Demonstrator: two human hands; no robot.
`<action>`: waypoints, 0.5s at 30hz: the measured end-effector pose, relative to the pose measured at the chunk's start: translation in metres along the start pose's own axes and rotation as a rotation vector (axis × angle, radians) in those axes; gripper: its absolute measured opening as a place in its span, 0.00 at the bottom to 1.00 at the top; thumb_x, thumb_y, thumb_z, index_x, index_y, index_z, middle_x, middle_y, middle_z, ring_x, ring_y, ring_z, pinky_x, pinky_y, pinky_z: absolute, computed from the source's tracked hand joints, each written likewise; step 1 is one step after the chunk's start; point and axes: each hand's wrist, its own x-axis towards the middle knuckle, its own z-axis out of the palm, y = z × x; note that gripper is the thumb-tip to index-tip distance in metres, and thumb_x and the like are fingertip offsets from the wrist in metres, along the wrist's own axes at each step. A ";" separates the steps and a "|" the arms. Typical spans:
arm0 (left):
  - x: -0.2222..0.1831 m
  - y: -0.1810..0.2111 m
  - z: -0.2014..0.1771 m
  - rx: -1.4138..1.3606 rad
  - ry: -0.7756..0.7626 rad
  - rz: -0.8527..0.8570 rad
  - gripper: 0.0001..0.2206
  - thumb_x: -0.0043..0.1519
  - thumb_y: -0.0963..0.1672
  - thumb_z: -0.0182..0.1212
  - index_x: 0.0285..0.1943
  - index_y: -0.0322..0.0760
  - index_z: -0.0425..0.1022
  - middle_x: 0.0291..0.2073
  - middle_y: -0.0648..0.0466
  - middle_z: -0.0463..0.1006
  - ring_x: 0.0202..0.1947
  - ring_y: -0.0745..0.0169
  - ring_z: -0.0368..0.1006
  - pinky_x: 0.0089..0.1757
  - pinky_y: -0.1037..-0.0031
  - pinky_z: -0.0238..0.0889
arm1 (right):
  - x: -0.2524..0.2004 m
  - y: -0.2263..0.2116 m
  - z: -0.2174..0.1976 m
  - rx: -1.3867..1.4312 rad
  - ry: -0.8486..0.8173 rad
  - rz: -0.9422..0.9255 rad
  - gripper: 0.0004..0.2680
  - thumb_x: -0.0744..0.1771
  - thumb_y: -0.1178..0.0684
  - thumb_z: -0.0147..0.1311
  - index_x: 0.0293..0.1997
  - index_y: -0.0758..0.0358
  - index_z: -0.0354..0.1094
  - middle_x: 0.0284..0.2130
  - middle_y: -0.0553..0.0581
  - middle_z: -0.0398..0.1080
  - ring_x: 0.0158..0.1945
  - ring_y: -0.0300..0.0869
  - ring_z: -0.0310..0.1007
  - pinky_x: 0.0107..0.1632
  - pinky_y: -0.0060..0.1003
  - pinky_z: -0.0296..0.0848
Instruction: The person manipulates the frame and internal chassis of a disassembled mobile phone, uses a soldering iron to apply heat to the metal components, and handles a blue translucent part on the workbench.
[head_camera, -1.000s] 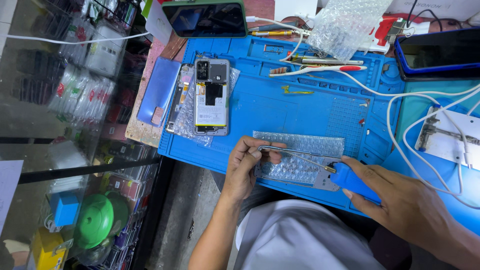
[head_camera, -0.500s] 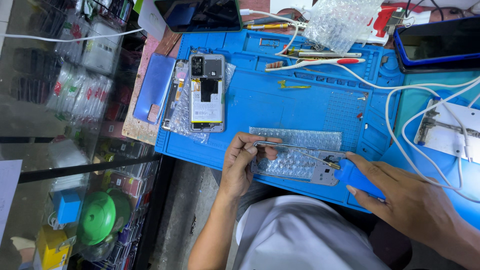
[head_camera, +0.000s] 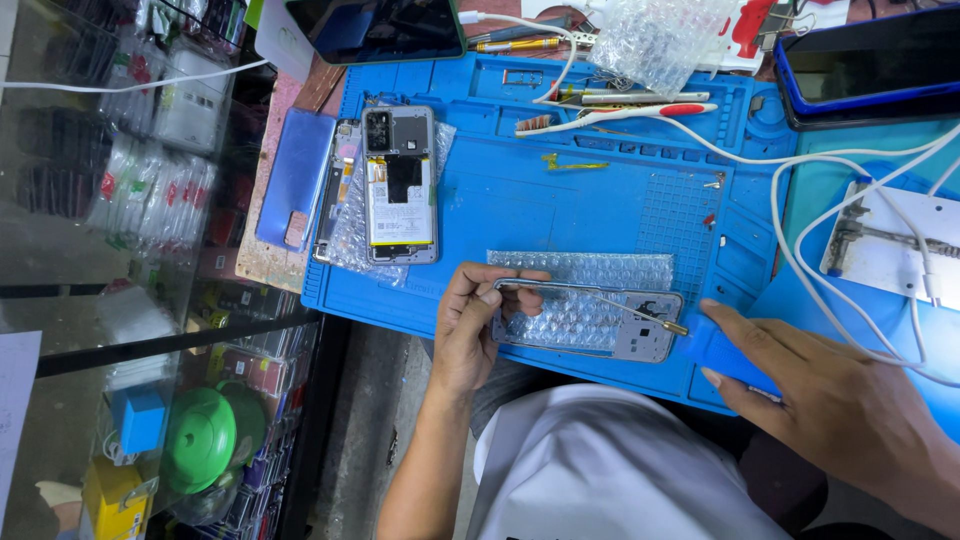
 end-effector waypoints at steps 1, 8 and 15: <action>0.000 0.000 0.000 -0.002 -0.001 0.003 0.08 0.72 0.39 0.44 0.55 0.32 0.68 0.54 0.33 0.78 0.46 0.57 0.77 0.51 0.64 0.71 | -0.001 0.000 0.000 -0.010 0.014 -0.003 0.26 0.60 0.42 0.61 0.67 0.51 0.65 0.43 0.53 0.77 0.39 0.49 0.79 0.40 0.41 0.77; -0.001 0.000 0.000 -0.001 -0.009 0.020 0.08 0.72 0.40 0.45 0.55 0.33 0.68 0.54 0.32 0.78 0.46 0.57 0.77 0.51 0.64 0.71 | -0.009 0.003 -0.003 -0.066 0.013 0.006 0.26 0.61 0.42 0.61 0.67 0.49 0.66 0.40 0.50 0.78 0.36 0.47 0.79 0.37 0.40 0.76; -0.004 0.000 0.000 -0.009 -0.024 0.033 0.08 0.72 0.40 0.46 0.56 0.33 0.68 0.55 0.32 0.78 0.47 0.57 0.77 0.52 0.65 0.70 | -0.014 0.004 -0.003 -0.040 0.055 0.017 0.27 0.59 0.41 0.61 0.66 0.49 0.66 0.41 0.52 0.78 0.32 0.45 0.78 0.33 0.38 0.75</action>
